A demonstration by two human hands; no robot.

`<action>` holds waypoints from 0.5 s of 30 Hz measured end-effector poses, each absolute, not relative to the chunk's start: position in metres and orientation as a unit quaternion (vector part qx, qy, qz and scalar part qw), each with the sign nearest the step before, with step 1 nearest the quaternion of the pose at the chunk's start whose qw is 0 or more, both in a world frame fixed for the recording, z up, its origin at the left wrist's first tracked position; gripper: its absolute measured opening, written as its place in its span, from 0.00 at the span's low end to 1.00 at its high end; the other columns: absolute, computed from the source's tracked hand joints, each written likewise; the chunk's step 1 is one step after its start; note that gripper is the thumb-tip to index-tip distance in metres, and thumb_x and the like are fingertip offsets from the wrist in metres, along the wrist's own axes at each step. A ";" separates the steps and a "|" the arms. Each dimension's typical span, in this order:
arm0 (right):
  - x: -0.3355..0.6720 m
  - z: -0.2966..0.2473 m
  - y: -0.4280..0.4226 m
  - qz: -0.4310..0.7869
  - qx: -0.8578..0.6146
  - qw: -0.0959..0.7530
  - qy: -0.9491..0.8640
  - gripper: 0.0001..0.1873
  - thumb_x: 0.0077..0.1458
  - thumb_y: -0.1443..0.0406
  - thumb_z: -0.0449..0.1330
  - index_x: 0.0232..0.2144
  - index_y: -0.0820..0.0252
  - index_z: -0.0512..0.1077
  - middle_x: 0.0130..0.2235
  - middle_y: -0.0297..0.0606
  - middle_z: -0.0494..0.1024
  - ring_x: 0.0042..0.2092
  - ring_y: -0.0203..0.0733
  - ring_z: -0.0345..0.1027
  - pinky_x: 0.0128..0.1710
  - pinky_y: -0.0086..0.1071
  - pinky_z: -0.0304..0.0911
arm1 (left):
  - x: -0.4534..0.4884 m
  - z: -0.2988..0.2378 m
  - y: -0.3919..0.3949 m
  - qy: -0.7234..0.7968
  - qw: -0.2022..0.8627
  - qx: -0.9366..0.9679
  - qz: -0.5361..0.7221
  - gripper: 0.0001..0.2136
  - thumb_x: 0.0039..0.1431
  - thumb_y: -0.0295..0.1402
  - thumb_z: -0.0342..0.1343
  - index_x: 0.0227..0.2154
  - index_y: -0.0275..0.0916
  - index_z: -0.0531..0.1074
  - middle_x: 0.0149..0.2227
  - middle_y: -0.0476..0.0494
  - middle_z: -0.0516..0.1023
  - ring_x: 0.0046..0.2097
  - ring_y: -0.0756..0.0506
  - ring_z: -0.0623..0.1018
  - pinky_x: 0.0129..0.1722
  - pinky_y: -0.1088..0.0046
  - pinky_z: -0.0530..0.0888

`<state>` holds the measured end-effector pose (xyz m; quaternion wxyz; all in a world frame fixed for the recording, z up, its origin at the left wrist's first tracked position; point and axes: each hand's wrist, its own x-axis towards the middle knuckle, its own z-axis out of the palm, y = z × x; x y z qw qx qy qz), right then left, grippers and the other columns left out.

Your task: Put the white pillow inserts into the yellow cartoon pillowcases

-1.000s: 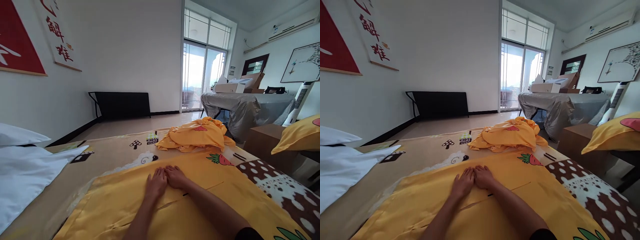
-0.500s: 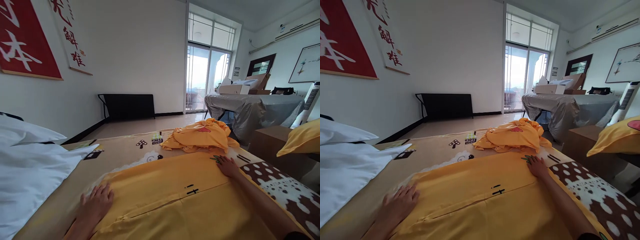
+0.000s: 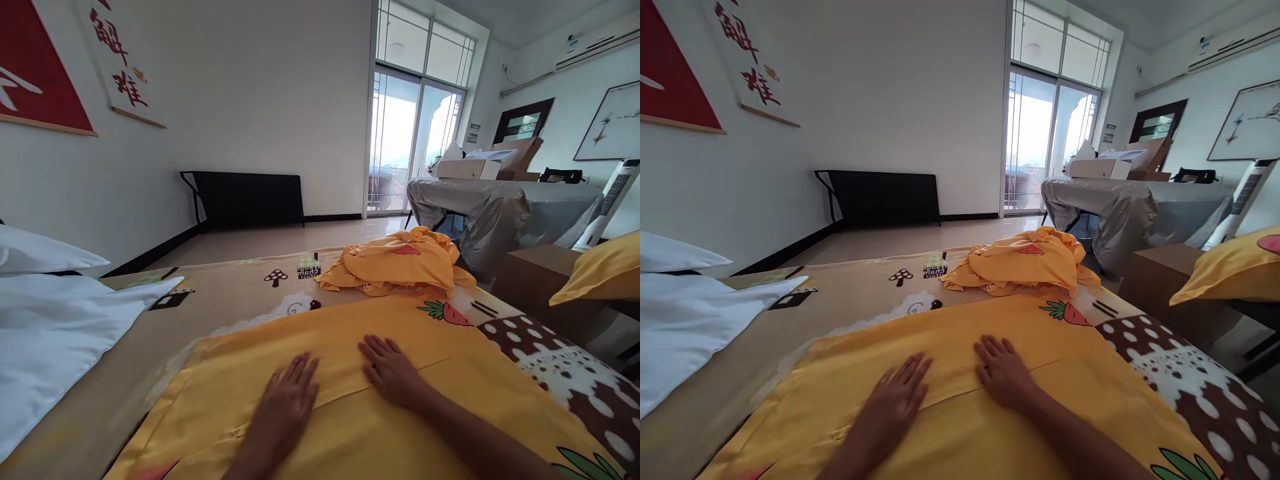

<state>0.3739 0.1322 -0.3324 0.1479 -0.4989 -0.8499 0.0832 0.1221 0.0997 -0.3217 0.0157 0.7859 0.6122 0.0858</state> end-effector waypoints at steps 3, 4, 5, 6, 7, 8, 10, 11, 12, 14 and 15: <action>0.428 -0.331 0.141 0.070 -0.531 0.116 -0.837 0.29 0.63 0.53 0.35 0.63 0.51 0.51 0.65 0.35 0.49 0.66 0.39 0.39 0.64 0.44 0.36 | 0.064 -0.324 0.091 0.651 -0.002 0.757 0.063 0.25 0.62 0.43 0.34 0.61 0.49 0.53 0.65 0.53 0.51 0.65 0.47 0.53 0.63 0.56 0.52; 0.447 -0.332 0.143 0.062 -0.545 0.109 -0.829 0.29 0.63 0.52 0.35 0.63 0.50 0.50 0.66 0.34 0.48 0.66 0.39 0.39 0.64 0.44 0.37 | 0.045 -0.327 0.087 0.665 -0.011 0.745 0.052 0.25 0.61 0.43 0.34 0.61 0.49 0.53 0.64 0.53 0.51 0.65 0.47 0.52 0.63 0.55 0.52; 0.466 -0.334 0.143 0.054 -0.560 0.103 -0.820 0.29 0.63 0.52 0.34 0.63 0.50 0.50 0.66 0.33 0.48 0.66 0.39 0.39 0.64 0.44 0.37 | 0.026 -0.330 0.083 0.675 -0.020 0.736 0.043 0.25 0.60 0.43 0.34 0.61 0.49 0.54 0.64 0.54 0.51 0.65 0.46 0.52 0.63 0.55 0.52; 0.484 -0.337 0.142 0.045 -0.575 0.099 -0.811 0.29 0.63 0.51 0.34 0.63 0.49 0.49 0.66 0.32 0.48 0.66 0.38 0.39 0.64 0.43 0.38 | 0.009 -0.334 0.079 0.681 -0.031 0.730 0.040 0.26 0.59 0.42 0.35 0.60 0.49 0.55 0.64 0.54 0.51 0.65 0.46 0.52 0.63 0.55 0.52; 0.503 -0.341 0.140 0.036 -0.591 0.094 -0.800 0.29 0.63 0.51 0.34 0.64 0.48 0.48 0.66 0.32 0.48 0.66 0.38 0.39 0.64 0.44 0.38 | -0.008 -0.339 0.075 0.685 -0.038 0.726 0.042 0.26 0.59 0.42 0.35 0.60 0.48 0.57 0.64 0.55 0.52 0.65 0.45 0.52 0.63 0.55 0.53; 0.522 -0.345 0.137 0.027 -0.609 0.088 -0.788 0.30 0.63 0.50 0.34 0.64 0.48 0.47 0.65 0.31 0.49 0.66 0.39 0.39 0.63 0.44 0.38 | -0.023 -0.343 0.070 0.685 -0.043 0.725 0.046 0.26 0.58 0.42 0.36 0.59 0.47 0.58 0.64 0.55 0.53 0.65 0.45 0.53 0.63 0.55 0.54; 0.558 -0.352 0.129 0.000 -0.642 0.070 -0.764 0.30 0.62 0.50 0.35 0.64 0.47 0.48 0.65 0.31 0.51 0.66 0.40 0.40 0.63 0.47 0.37 | -0.049 -0.347 0.060 0.687 -0.047 0.723 0.060 0.26 0.56 0.42 0.38 0.57 0.47 0.62 0.62 0.55 0.57 0.64 0.45 0.55 0.62 0.56 0.57; 0.574 -0.355 0.125 -0.018 -0.655 0.063 -0.753 0.30 0.62 0.50 0.35 0.63 0.47 0.49 0.65 0.31 0.51 0.66 0.41 0.40 0.63 0.47 0.37 | -0.059 -0.348 0.055 0.688 -0.051 0.720 0.073 0.26 0.55 0.41 0.38 0.55 0.46 0.66 0.61 0.54 0.59 0.64 0.44 0.58 0.61 0.57 0.59; 0.589 -0.357 0.121 -0.039 -0.663 0.058 -0.746 0.30 0.61 0.50 0.36 0.63 0.47 0.51 0.65 0.32 0.52 0.66 0.41 0.40 0.63 0.48 0.37 | -0.068 -0.347 0.049 0.691 -0.056 0.715 0.088 0.25 0.54 0.42 0.39 0.52 0.45 0.69 0.60 0.52 0.63 0.62 0.43 0.61 0.60 0.57 0.61; 0.607 -0.357 0.115 -0.073 -0.674 0.053 -0.733 0.30 0.60 0.51 0.38 0.62 0.48 0.53 0.65 0.33 0.51 0.66 0.42 0.41 0.62 0.48 0.37 | -0.077 -0.342 0.037 0.694 -0.079 0.704 0.129 0.24 0.54 0.43 0.39 0.45 0.43 0.75 0.54 0.48 0.70 0.58 0.42 0.67 0.59 0.59 0.64; 0.609 -0.355 0.112 -0.078 -0.692 0.053 -0.716 0.29 0.60 0.53 0.39 0.62 0.50 0.55 0.65 0.35 0.52 0.66 0.43 0.42 0.62 0.49 0.38 | -0.077 -0.338 0.031 0.688 -0.097 0.703 0.150 0.24 0.54 0.44 0.38 0.41 0.44 0.77 0.51 0.47 0.74 0.56 0.41 0.70 0.59 0.58 0.64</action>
